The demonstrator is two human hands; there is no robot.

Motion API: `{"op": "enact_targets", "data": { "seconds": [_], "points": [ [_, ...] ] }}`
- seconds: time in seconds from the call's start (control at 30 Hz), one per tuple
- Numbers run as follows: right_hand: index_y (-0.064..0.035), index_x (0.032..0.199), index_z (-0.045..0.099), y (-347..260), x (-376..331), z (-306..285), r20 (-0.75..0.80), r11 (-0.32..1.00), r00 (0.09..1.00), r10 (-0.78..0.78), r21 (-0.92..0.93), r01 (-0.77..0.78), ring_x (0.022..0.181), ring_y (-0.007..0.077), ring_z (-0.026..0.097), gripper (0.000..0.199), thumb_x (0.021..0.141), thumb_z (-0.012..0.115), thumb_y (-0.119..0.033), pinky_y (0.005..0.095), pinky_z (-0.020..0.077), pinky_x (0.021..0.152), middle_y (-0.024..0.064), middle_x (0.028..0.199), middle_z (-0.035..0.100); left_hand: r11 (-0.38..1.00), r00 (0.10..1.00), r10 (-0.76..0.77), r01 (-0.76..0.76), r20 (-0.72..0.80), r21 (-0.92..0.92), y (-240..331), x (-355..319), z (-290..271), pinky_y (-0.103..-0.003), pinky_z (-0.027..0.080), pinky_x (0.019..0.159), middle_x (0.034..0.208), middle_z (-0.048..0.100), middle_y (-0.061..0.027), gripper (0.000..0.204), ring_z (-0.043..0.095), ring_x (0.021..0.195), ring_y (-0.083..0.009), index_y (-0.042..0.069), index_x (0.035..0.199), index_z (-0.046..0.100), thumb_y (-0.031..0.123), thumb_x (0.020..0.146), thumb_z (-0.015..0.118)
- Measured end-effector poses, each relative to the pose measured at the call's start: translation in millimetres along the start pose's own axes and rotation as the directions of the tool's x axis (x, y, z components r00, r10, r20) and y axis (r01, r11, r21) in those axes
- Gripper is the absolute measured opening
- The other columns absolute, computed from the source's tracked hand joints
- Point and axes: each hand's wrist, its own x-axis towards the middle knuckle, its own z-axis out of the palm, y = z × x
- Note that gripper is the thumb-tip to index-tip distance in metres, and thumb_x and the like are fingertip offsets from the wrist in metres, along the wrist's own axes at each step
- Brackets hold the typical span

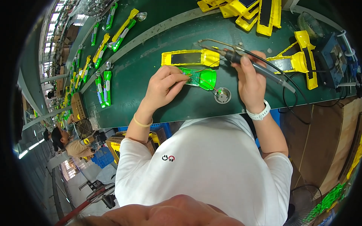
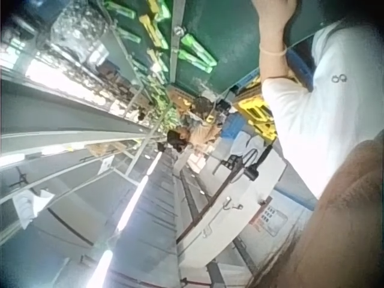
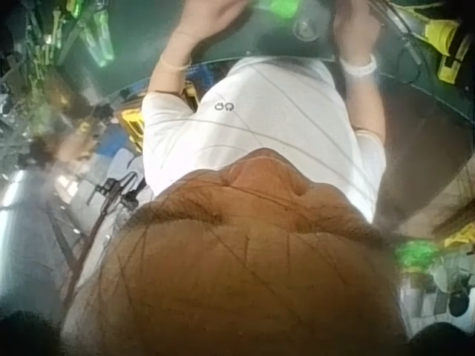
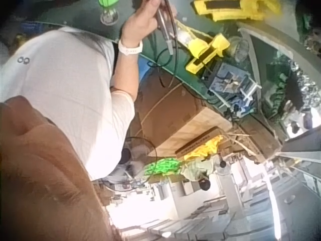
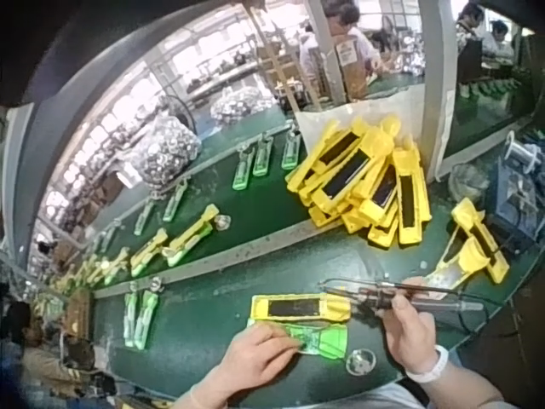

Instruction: Soldering and assembling components for plastic flashlights on a production line.

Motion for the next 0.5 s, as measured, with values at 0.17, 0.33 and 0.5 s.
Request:
{"op": "enact_targets", "data": {
  "seconds": [0.17,0.33,0.5],
  "points": [
    [-0.0041,0.107,0.044,2,6,16,0.087,0.999,0.995,-0.038,0.012,0.038,0.086,0.0146,0.054,0.023,0.09,0.056,-0.013,0.0293,0.0462,0.08,0.006,0.094,0.05,1.0,0.999,0.004,-0.005,0.04,0.017,0,3,1,-0.033,0.048,0.063,0.079,0.056,-0.0058,0.016,0.057,0.075,-0.0233,0.009,0.084,0.065,0.006,0.069,0.069],
    [-0.0012,0.103,0.044,-3,-11,-1,0.116,0.963,0.992,-0.057,-0.256,0.086,0.086,0.0165,0.058,0.022,0.089,0.056,-0.012,0.0279,0.0495,0.075,0.0109,0.1,0.055,0.995,0.994,0.098,-0.099,0.04,0.033,-3,-1,1,-0.033,0.048,0.063,0.079,0.056,-0.0054,0.016,0.058,0.076,-0.0233,0.008,0.083,0.064,0.005,0.068,0.069],
    [-0.0015,0.099,0.044,-4,-22,-23,0.273,0.887,0.957,-0.101,-0.411,0.211,0.089,0.0164,0.06,0.021,0.085,0.057,-0.011,0.0416,0.026,0.107,0.0132,0.098,0.059,0.988,0.992,0.103,-0.11,0.067,0.109,0,2,1,-0.032,0.05,0.064,0.078,0.055,-0.0035,0.022,0.059,0.077,-0.0213,0.01,0.084,0.065,0.004,0.064,0.071]
  ]
}}
